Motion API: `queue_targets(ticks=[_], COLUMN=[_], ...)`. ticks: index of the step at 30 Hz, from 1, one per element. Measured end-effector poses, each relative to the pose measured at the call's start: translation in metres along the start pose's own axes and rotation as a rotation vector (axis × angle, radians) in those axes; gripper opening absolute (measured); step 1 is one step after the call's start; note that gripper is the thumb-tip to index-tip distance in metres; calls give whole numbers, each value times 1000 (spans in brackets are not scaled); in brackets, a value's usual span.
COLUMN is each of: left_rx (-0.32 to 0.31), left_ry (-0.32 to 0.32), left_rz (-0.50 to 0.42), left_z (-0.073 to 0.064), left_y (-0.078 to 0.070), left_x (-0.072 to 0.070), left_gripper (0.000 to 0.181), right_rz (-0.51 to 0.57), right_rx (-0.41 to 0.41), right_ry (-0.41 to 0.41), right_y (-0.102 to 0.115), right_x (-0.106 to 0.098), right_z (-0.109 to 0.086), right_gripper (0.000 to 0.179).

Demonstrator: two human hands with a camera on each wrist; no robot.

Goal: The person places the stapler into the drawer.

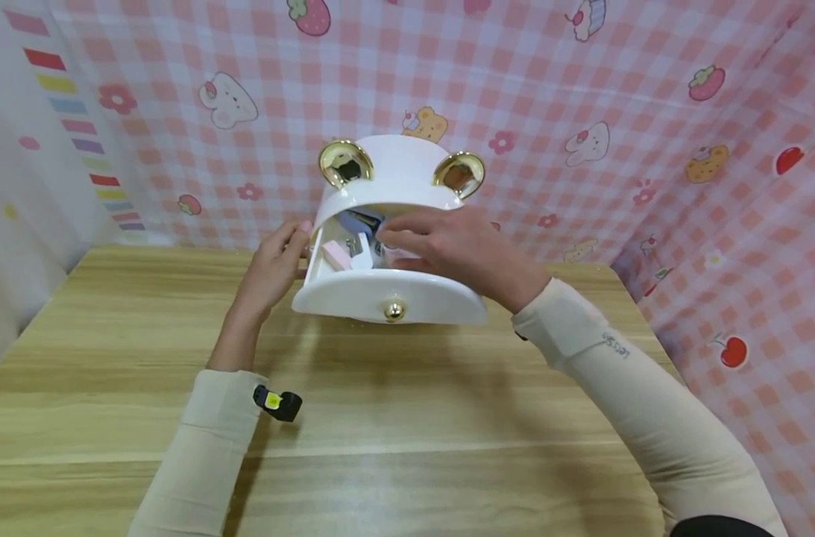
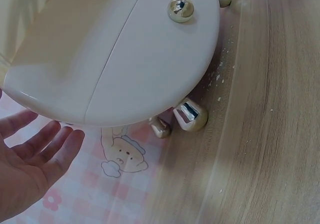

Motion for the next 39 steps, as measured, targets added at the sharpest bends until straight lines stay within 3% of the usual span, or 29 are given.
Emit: queue_targets(ticks=[15,22,33,39], left_rx=[-3,7,22,25], left_ry=[1,-3,-7,-12], left_rz=[-4,-1,-12,-12], left_z=[-2,-3,0,1], left_y=[3,3,4,4], left_x=[5,5,2,0], left_gripper=[59,60,60,60], right_rz=[-6,-21,70,62], right_rx=[-13,-24,-14,39], right_ry=[24,-34,-80,-98], right_y=[2,4,-2,-8], right_x=[5,-1,-15,-27], right_z=[-4,-6,-12,-23], right_gripper=[33,34,44,45])
Point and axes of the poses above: each hand's wrist, its own z-axis towards the middle knuckle, its own x-axis out of the palm, y = z × x, the point moved 9 cm from there along z, towards the middle knuckle, and after that the axes turned 2 degrees about y, right-handed, at the moved point
